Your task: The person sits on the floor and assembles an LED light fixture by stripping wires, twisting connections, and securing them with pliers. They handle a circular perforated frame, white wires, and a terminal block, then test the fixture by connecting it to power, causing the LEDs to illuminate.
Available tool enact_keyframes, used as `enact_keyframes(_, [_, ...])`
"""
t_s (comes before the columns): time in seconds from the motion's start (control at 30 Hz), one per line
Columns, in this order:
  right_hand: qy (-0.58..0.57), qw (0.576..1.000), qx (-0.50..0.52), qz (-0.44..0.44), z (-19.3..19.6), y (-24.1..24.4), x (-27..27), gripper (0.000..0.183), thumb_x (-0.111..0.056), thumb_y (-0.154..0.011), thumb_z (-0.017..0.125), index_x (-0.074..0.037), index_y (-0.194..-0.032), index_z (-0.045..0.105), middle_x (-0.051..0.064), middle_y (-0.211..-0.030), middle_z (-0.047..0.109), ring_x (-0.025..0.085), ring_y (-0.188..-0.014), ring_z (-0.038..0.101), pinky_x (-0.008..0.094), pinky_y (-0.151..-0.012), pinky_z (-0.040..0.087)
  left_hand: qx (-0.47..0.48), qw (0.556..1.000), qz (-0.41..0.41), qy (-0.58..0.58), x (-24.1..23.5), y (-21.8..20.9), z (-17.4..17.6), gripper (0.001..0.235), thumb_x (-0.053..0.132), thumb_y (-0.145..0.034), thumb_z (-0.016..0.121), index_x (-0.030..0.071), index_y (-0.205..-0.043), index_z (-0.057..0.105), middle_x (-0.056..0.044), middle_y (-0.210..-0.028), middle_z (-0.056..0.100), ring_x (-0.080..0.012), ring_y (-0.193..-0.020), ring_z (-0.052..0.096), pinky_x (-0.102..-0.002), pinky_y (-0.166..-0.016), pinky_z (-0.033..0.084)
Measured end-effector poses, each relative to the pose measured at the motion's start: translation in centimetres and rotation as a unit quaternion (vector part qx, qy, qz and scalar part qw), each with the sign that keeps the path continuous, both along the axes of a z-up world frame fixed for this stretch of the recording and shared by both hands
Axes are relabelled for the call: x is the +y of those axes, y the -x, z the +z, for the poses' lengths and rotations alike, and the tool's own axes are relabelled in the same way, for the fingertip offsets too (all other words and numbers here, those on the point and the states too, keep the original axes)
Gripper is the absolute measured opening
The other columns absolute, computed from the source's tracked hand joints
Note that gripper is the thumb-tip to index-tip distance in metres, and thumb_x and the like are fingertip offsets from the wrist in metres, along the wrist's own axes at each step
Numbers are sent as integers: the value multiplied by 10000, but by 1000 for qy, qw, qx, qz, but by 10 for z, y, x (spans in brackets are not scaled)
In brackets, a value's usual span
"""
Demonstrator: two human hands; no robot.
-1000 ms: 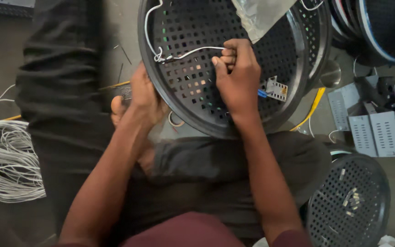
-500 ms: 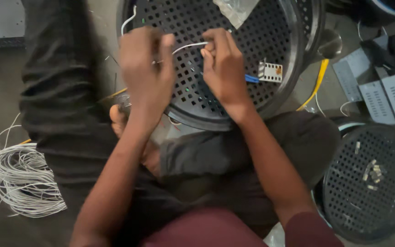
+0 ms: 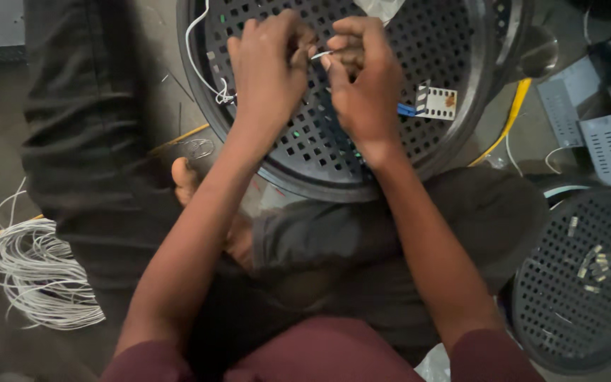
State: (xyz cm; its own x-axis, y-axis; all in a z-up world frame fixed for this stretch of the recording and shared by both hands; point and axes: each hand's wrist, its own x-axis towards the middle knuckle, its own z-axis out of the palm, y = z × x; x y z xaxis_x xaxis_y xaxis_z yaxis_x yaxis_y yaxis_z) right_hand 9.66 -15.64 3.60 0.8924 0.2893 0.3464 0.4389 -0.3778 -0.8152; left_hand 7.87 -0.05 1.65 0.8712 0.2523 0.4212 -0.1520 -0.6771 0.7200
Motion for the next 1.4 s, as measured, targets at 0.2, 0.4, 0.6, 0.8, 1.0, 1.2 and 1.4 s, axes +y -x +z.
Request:
enact_keyframes(0.2, [-9, 1000, -9, -7, -5, 1, -1, 369, 105, -999, 715, -51, -1298, 566, 38, -1088, 683, 104, -991, 714, 241, -875, 591, -41, 999, -6, -31, -3, 7, 5, 175, 31, -851, 716, 140, -983, 682, -33, -902, 664, -287, -932, 604, -444, -807, 396])
enact_keyframes(0.4, [-55, 998, 26, 0, -4, 3, 0, 367, 90, -1015, 714, -37, -1313, 540, 30, -1100, 682, 82, -991, 713, 231, -884, 596, -63, 995, 20, -77, -6, 12, 10, 228, 15, -757, 706, 113, -963, 694, -71, -957, 629, -287, -940, 597, -425, -796, 413])
enact_keyframes(0.6, [-2, 1000, 1, 8, 1, 6, -1, 388, 84, -1022, 684, -32, -1356, 522, 38, -1136, 676, 92, -1005, 720, 228, -862, 608, -52, 995, 27, -76, -7, 14, 13, 198, 25, -755, 721, 117, -930, 708, -63, -914, 617, -280, -909, 593, -426, -777, 415])
enact_keyframes(0.8, [-30, 999, 14, 11, 1, 6, 1, 377, 83, -1026, 689, -31, -1347, 526, 60, -1141, 677, 107, -1016, 717, 243, -876, 608, -60, 996, 20, -67, -7, 14, 14, 197, 2, -774, 707, 115, -936, 712, -63, -916, 616, -279, -920, 594, -421, -785, 420])
enact_keyframes(1.0, [2, 1000, -3, 5, 1, 6, 2, 369, 75, -1028, 712, -36, -1333, 535, 46, -1134, 693, 105, -1019, 733, 232, -881, 617, -65, 995, 9, -69, -7, 13, 15, 205, 2, -774, 708, 109, -948, 713, -76, -922, 613, -293, -920, 591, -428, -780, 428])
enact_keyframes(1.2, [-15, 1000, 9, 3, 3, 7, 3, 382, 69, -1013, 710, -35, -1331, 525, 58, -1128, 682, 109, -1003, 728, 237, -845, 612, -75, 995, -11, -60, -7, 14, 15, 221, -9, -771, 713, 96, -964, 693, -81, -928, 610, -303, -926, 592, -430, -784, 434])
enact_keyframes(1.4, [-13, 1000, -4, -7, 5, 8, 2, 403, 58, -1020, 718, -50, -1346, 507, 61, -1099, 726, 132, -1040, 755, 261, -907, 622, -98, 993, -61, -40, -8, 14, 16, 191, 15, -856, 729, 90, -1016, 658, -75, -940, 611, -299, -925, 590, -436, -804, 431])
